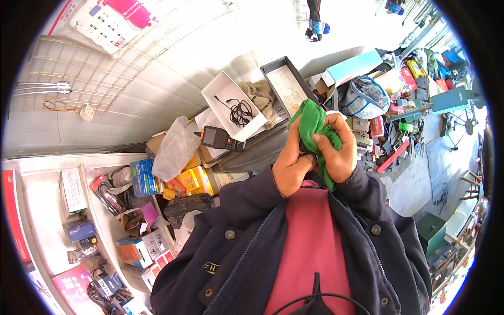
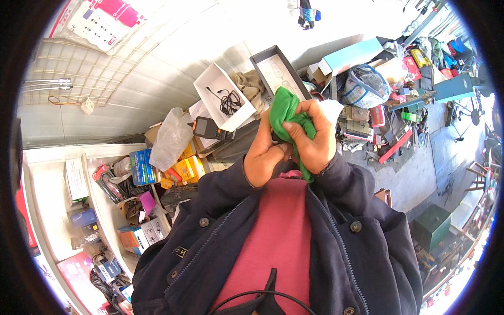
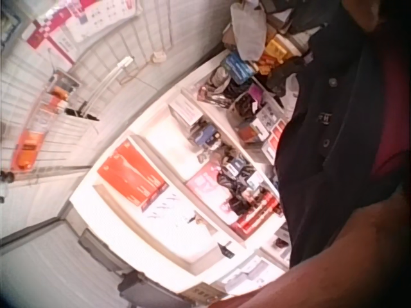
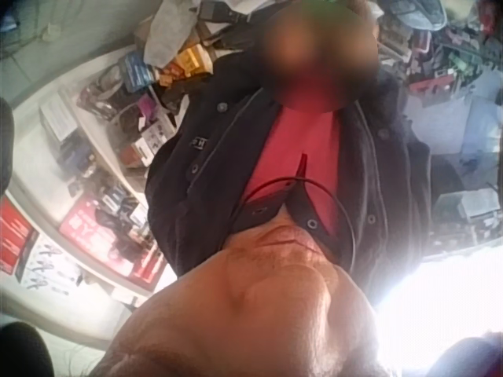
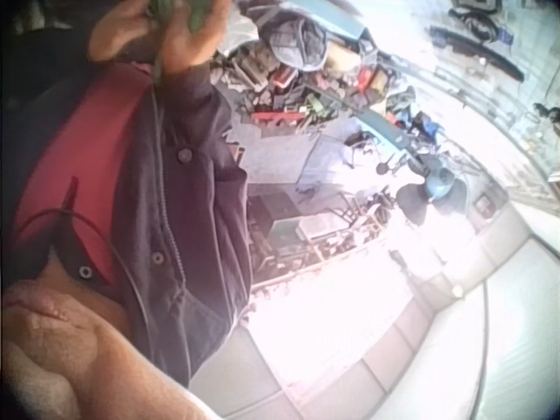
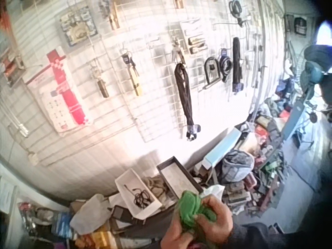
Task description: The person wipes a white rectangular box with a green cloth, then wipes a small black electronic device with the same cloth. The person handles the items one at a time and places them back on the cluttered work surface.
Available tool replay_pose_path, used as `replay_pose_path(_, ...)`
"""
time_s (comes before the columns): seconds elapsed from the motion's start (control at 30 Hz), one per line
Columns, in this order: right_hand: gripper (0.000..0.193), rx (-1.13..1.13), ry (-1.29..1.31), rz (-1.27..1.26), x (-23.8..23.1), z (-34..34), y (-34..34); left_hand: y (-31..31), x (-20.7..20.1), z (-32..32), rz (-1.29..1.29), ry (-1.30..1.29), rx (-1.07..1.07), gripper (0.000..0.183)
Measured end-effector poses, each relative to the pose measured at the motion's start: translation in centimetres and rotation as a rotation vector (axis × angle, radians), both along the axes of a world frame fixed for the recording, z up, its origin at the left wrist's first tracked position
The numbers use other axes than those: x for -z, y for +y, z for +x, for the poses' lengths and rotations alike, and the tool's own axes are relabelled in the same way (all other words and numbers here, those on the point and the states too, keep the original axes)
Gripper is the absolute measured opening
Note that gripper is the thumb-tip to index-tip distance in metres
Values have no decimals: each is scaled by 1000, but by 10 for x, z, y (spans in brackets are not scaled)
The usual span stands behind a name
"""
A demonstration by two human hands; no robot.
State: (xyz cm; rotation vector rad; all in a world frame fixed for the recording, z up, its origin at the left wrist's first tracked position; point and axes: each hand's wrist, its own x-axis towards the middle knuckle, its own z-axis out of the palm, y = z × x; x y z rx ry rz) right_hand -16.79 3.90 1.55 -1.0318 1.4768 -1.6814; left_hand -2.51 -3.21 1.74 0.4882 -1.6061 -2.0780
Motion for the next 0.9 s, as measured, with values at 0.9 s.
replay_pose_path(0.9, 15, 106, -273, 8, 3, -3, 2, -1, -3, 3, 551, 144, 148, 80)
